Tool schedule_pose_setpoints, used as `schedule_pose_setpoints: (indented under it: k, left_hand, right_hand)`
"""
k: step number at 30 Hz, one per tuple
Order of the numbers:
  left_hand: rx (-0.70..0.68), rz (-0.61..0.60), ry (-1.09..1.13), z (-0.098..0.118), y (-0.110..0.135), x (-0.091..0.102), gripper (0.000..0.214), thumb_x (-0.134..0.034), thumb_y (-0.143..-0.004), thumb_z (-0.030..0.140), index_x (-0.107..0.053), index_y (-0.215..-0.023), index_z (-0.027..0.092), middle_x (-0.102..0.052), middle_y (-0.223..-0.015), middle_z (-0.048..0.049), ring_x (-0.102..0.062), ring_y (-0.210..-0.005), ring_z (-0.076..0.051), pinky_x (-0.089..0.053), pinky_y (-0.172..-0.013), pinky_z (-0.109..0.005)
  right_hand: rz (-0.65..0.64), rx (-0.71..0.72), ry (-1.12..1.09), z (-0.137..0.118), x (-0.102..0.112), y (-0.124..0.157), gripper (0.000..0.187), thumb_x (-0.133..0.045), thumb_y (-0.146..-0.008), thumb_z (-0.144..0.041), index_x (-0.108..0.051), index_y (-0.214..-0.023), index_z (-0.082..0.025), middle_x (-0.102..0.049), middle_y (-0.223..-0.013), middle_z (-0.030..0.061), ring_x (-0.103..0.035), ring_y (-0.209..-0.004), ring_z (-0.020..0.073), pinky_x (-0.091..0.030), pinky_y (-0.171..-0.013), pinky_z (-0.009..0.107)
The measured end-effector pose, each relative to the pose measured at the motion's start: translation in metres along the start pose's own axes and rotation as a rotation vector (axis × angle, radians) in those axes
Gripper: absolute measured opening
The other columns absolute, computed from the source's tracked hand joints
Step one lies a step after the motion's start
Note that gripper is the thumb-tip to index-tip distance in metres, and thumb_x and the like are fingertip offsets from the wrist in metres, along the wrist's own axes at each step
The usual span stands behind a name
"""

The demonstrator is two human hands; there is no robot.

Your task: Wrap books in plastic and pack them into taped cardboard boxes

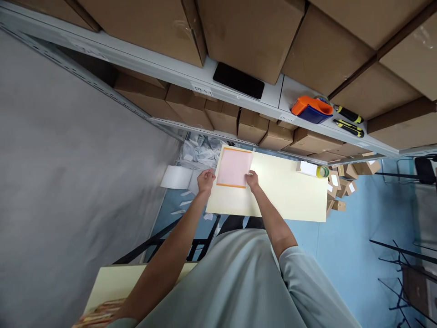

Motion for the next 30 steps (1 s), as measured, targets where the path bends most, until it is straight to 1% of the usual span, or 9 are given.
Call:
schedule_pose_setpoints:
  k: [6, 11, 13, 15, 18, 24, 26, 28, 30]
  left_hand:
    - [-0.005, 0.142, 0.048, 0.027, 0.029, 0.033, 0.031, -0.075, -0.08, 0.038, -0.068, -0.103, 0.018, -0.054, -0.064, 0.0071, -0.058, -0.06, -0.013, -0.059, -0.074, -0.031]
    - [-0.112, 0.218, 0.098, 0.064, 0.071, 0.061, 0.068, -0.088, -0.069, 0.027, -0.064, -0.133, 0.022, -0.073, -0.104, -0.004, -0.069, -0.084, -0.016, -0.059, -0.075, -0.029]
    - [-0.133, 0.216, 0.093, 0.072, 0.097, 0.07, 0.063, -0.087, -0.075, 0.037, -0.067, -0.132, 0.021, -0.071, -0.09, -0.0022, -0.067, -0.073, -0.016, -0.057, -0.068, -0.028]
    - [-0.154, 0.236, 0.04, 0.073, 0.127, 0.08, 0.053, -0.081, -0.083, 0.05, -0.072, -0.124, 0.018, -0.06, -0.066, 0.0035, -0.056, -0.055, -0.014, -0.049, -0.057, -0.027]
    - [-0.203, 0.316, -0.009, 0.061, 0.18, 0.092, 0.048, -0.078, -0.085, 0.052, -0.075, -0.118, 0.017, -0.044, -0.054, 0.009, -0.04, -0.045, -0.011, -0.037, -0.049, -0.025]
    - [-0.2, 0.39, 0.148, 0.009, 0.299, 0.101, 0.078, -0.082, -0.079, 0.052, -0.062, -0.15, 0.025, -0.072, -0.09, -0.0016, -0.067, -0.068, -0.017, -0.055, -0.063, -0.029]
    - [-0.164, 0.452, 0.15, -0.003, 0.341, 0.107, 0.081, -0.081, -0.083, 0.059, -0.062, -0.151, 0.021, -0.069, -0.075, 0.0014, -0.066, -0.061, -0.017, -0.054, -0.059, -0.029]
    - [-0.148, 0.538, 0.136, -0.01, 0.381, 0.116, 0.076, -0.079, -0.085, 0.065, -0.069, -0.143, 0.016, -0.054, -0.055, 0.0077, -0.054, -0.047, -0.014, -0.046, -0.051, -0.027]
    - [-0.153, 0.609, 0.132, -0.014, 0.415, 0.125, 0.069, -0.08, -0.085, 0.066, -0.075, -0.133, 0.016, -0.045, -0.048, 0.0103, -0.045, -0.041, -0.012, -0.039, -0.047, -0.026]
  right_hand:
    - [-0.046, 0.096, 0.048, -0.011, 0.023, 0.019, 0.049, -0.086, -0.07, -0.039, -0.069, -0.114, -0.027, -0.079, -0.105, 0.0068, -0.075, -0.107, 0.0267, -0.061, -0.098, 0.044]
    - [-0.204, 0.223, 0.068, -0.024, 0.043, 0.052, 0.044, -0.085, -0.071, -0.047, -0.073, -0.107, -0.025, -0.081, -0.112, 0.0092, -0.074, -0.115, 0.0282, -0.057, -0.108, 0.047]
    - [-0.287, 0.277, 0.076, -0.025, 0.051, 0.068, 0.042, -0.084, -0.071, -0.05, -0.074, -0.104, -0.025, -0.082, -0.11, 0.0086, -0.075, -0.114, 0.0277, -0.056, -0.111, 0.048]
    - [-0.381, 0.332, 0.092, -0.025, 0.058, 0.085, 0.043, -0.083, -0.072, -0.053, -0.075, -0.104, -0.025, -0.082, -0.11, 0.0085, -0.075, -0.111, 0.0273, -0.055, -0.112, 0.048]
    - [-0.527, 0.39, 0.121, -0.019, 0.067, 0.108, 0.043, -0.081, -0.075, -0.056, -0.077, -0.106, -0.025, -0.083, -0.112, 0.0096, -0.076, -0.11, 0.0282, -0.055, -0.11, 0.049]
    - [-0.739, 0.384, 0.172, -0.001, 0.076, 0.138, 0.039, -0.079, -0.081, -0.055, -0.077, -0.107, -0.025, -0.083, -0.113, 0.0111, -0.078, -0.107, 0.029, -0.058, -0.104, 0.049]
    - [-0.792, 0.371, 0.197, 0.004, 0.071, 0.148, 0.041, -0.081, -0.081, -0.057, -0.077, -0.106, -0.025, -0.083, -0.111, 0.0114, -0.078, -0.105, 0.029, -0.058, -0.104, 0.05]
    - [-0.859, 0.36, 0.227, 0.009, 0.063, 0.164, 0.045, -0.082, -0.08, -0.06, -0.076, -0.107, -0.024, -0.084, -0.112, 0.0119, -0.078, -0.106, 0.0294, -0.058, -0.104, 0.05]
    - [-0.933, 0.358, 0.255, 0.012, 0.052, 0.184, 0.047, -0.083, -0.08, -0.062, -0.076, -0.108, -0.024, -0.083, -0.114, 0.0122, -0.078, -0.107, 0.0298, -0.057, -0.105, 0.051]
Point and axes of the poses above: each hand's wrist, its own y-axis away from the middle knuckle, its own x-axis out of the back of the hand, z = x × y, the point moved 6 cm from there along -y, towards the middle knuckle
